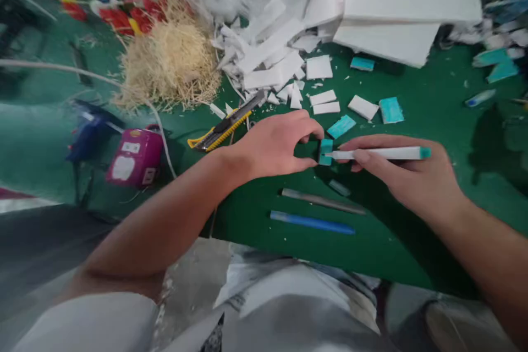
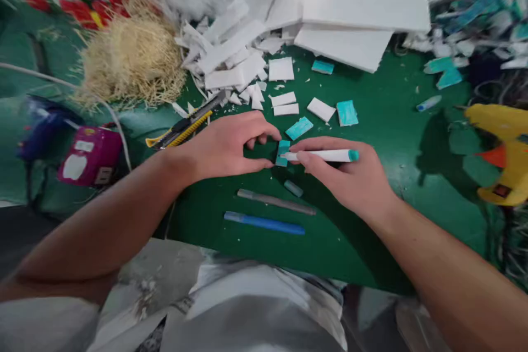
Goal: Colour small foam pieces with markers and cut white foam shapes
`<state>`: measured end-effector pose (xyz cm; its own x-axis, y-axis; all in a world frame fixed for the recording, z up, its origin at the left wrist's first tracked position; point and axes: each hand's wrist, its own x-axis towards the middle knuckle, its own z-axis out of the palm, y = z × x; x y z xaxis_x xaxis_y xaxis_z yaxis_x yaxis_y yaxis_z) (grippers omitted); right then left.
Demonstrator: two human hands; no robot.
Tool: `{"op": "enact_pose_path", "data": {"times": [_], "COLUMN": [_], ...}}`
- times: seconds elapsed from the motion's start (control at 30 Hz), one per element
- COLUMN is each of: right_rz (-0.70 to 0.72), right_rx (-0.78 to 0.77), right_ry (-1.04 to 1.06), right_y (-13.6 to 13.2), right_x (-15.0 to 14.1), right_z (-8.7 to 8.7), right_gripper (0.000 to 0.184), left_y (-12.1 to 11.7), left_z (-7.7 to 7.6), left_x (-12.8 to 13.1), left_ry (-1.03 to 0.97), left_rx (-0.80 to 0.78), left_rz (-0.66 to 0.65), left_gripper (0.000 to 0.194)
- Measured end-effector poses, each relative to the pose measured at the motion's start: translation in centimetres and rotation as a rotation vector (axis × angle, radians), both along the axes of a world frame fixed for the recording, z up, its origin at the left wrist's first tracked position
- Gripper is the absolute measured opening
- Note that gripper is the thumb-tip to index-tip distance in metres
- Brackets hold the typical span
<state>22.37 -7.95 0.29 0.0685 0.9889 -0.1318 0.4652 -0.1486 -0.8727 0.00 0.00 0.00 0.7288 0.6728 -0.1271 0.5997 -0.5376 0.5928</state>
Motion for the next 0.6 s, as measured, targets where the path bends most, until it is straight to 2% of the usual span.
{"op": "enact_pose_path", "data": {"times": [0.17,0.3,0.6], "right_rz": [0.123,0.127,0.132], "right_rx": [0.046,0.087,0.073], "right_ry": [0.002,0.013,0.013], "right_y": [1.1,1.1,1.2], "right_x": [0.6,0.6,0.5], "right_z": [-0.1,-0.1,-0.2], "right_gripper": [0.015,0.012,0.022], "left_y": [0.1,0.0,0.0], "left_z": [-0.9,-1.1,-1.3], "left_x": [-0.2,-0.2,-0.4], "left_ry": [-0.006,-0.025,-0.044], "left_rx": [0.054,0.076,0.089], "left_rz": [0.004,0.005,0.003], "left_gripper": [0.036,0.035,0.033]}}
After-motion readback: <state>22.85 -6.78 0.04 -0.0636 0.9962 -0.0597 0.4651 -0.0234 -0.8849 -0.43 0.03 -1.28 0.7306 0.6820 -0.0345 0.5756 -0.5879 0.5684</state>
